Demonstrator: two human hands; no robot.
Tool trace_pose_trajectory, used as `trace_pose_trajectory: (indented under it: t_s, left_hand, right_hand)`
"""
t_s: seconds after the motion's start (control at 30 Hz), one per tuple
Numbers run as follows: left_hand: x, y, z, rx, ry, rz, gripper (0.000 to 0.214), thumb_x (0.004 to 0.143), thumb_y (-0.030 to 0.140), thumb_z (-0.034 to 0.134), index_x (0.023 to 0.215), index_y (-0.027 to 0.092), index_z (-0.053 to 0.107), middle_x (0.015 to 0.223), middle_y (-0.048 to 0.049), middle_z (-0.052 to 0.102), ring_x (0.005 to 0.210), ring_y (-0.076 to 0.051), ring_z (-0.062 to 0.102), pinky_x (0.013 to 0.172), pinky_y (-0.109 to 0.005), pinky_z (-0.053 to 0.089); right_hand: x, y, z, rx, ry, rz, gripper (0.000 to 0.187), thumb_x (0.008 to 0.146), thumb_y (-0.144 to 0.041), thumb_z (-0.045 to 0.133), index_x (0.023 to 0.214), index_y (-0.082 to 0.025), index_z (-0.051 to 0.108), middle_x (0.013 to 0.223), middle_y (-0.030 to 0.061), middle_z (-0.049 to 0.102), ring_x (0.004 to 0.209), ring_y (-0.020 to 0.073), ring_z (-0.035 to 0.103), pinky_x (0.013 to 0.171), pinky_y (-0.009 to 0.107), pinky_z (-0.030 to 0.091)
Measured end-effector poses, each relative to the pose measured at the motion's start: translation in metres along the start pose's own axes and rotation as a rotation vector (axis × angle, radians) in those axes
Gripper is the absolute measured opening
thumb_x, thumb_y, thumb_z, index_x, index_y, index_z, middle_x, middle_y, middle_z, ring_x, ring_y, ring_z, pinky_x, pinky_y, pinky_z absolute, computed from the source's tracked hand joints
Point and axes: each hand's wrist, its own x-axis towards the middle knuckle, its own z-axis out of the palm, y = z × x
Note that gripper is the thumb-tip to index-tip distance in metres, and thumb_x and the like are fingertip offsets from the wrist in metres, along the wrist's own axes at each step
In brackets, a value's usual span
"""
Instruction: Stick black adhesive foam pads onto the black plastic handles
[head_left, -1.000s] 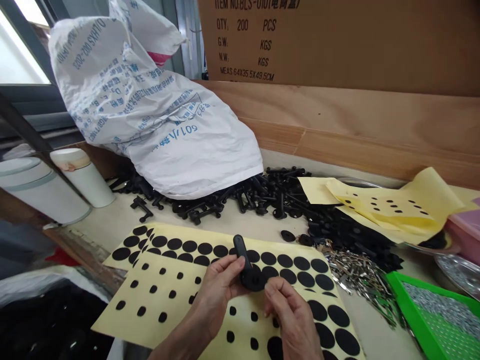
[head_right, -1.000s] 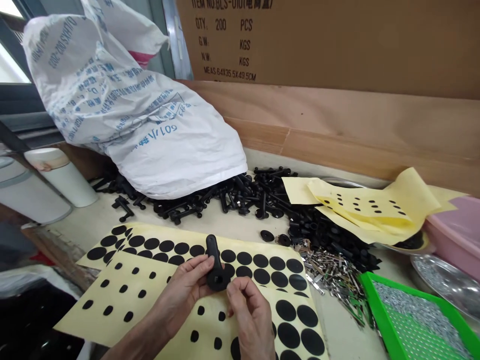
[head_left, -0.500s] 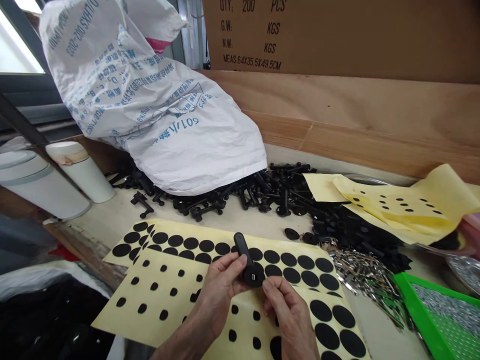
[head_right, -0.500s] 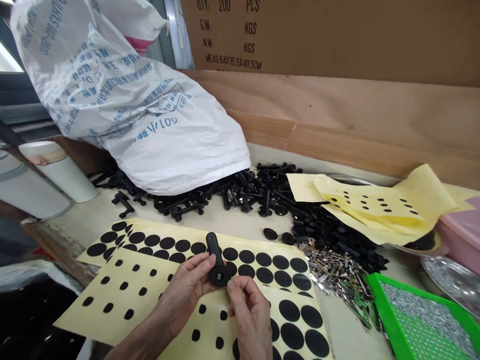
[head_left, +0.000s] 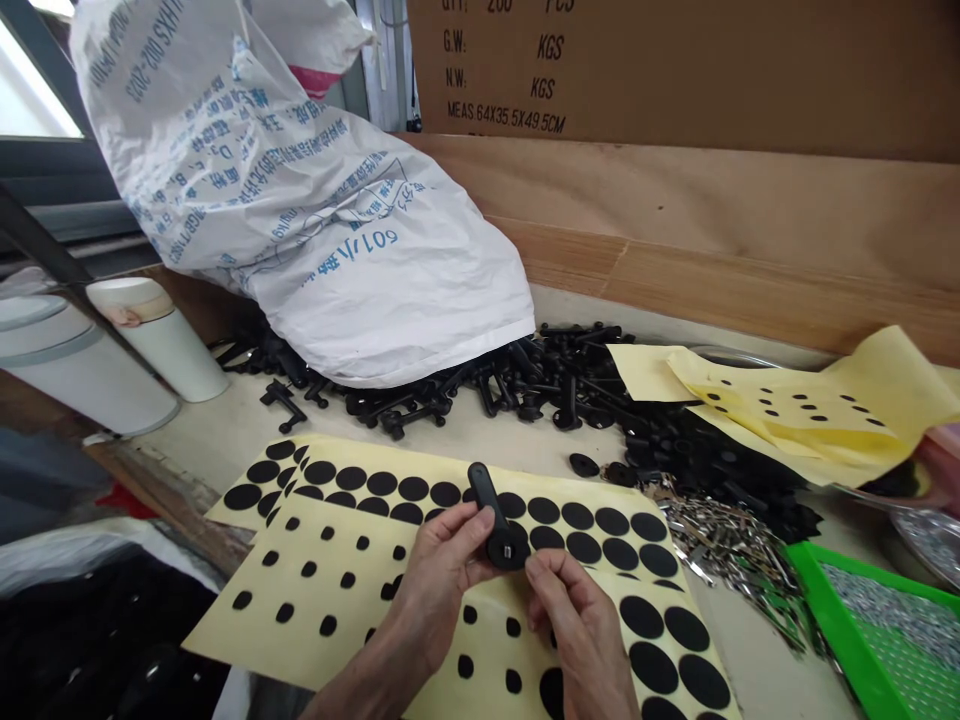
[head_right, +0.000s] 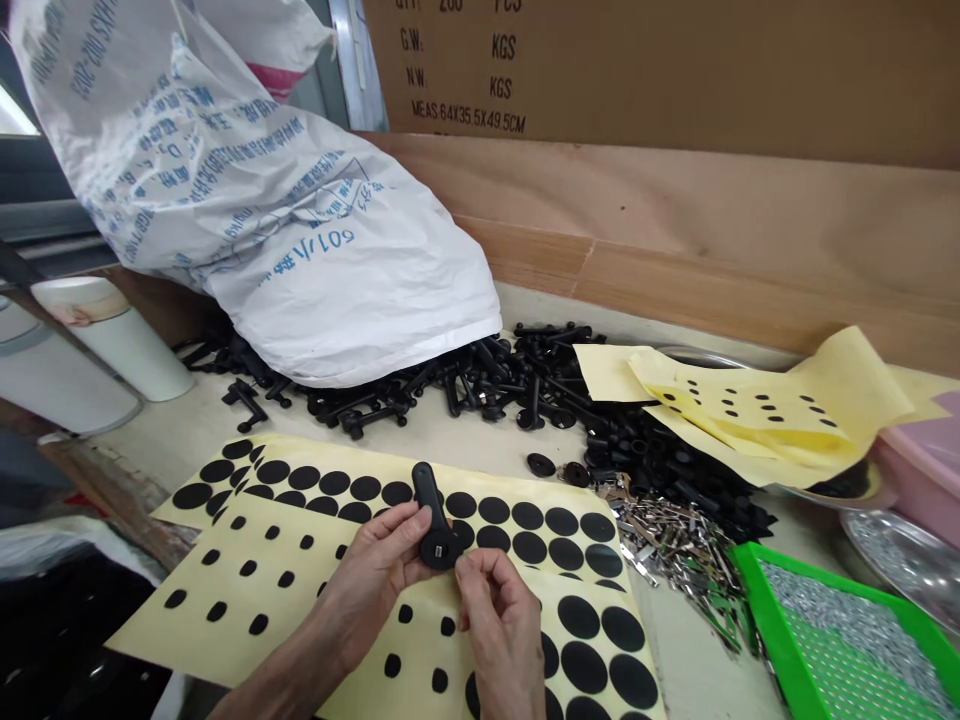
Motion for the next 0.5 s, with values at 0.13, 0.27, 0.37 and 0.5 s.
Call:
trace_pose_trajectory:
  t_s: [0.13,0.27,0.37,0.5]
  left_hand:
    - [0.001,0.0003,-0.0004,-0.019,0.002,0.004,0.02,0.077,0.032,0.071,0.083,0.013,0.07,0.087,-0.0097,0.072,0.082,-0.021,0.065,0.081,-0.038,0.052]
    - [0.0007,0.0003,-0.0004,-0.025,-0.002,0.005,0.021,0.077,0.033,0.072,0.083,0.013,0.07,0.088,-0.0101,0.072,0.081,-0.021,0.066,0.081,-0.038,0.052]
    - [0.0009,-0.0004,-0.0006,-0.025,0.0,0.005,0.021,0.076,0.033,0.072,0.082,0.013,0.07,0.087,-0.0098,0.072,0.081,-0.021,0.066,0.081,-0.038,0.052]
    - [0.0016,-0.0007,-0.0009,-0.016,0.006,0.008,0.021,0.076,0.033,0.072,0.082,0.013,0.07,0.088,-0.0101,0.072,0.082,-0.021,0.066,0.08,-0.037,0.052]
  right_hand:
    - [-0.0001,0.0012,0.0001,-0.004,0.005,0.006,0.035,0.07,-0.053,0.068,0.062,-0.021,0.056,0.05,-0.0052,0.042,0.052,0.0127,0.033,0.052,0.025,0.027]
    - [-0.0017,-0.0008,0.0009,0.015,0.003,0.006,0.034,0.071,-0.051,0.068,0.061,-0.021,0.057,0.05,-0.0052,0.042,0.052,0.0127,0.034,0.052,0.025,0.027]
    - [-0.003,-0.0031,0.0015,0.026,-0.003,-0.001,0.033,0.071,-0.05,0.068,0.061,-0.02,0.056,0.051,-0.0053,0.042,0.052,0.0124,0.034,0.052,0.025,0.028]
    - [-0.0028,-0.0029,0.0014,0.018,-0.007,-0.01,0.035,0.073,-0.051,0.067,0.06,-0.021,0.054,0.051,-0.0053,0.041,0.052,0.0127,0.032,0.051,0.025,0.026]
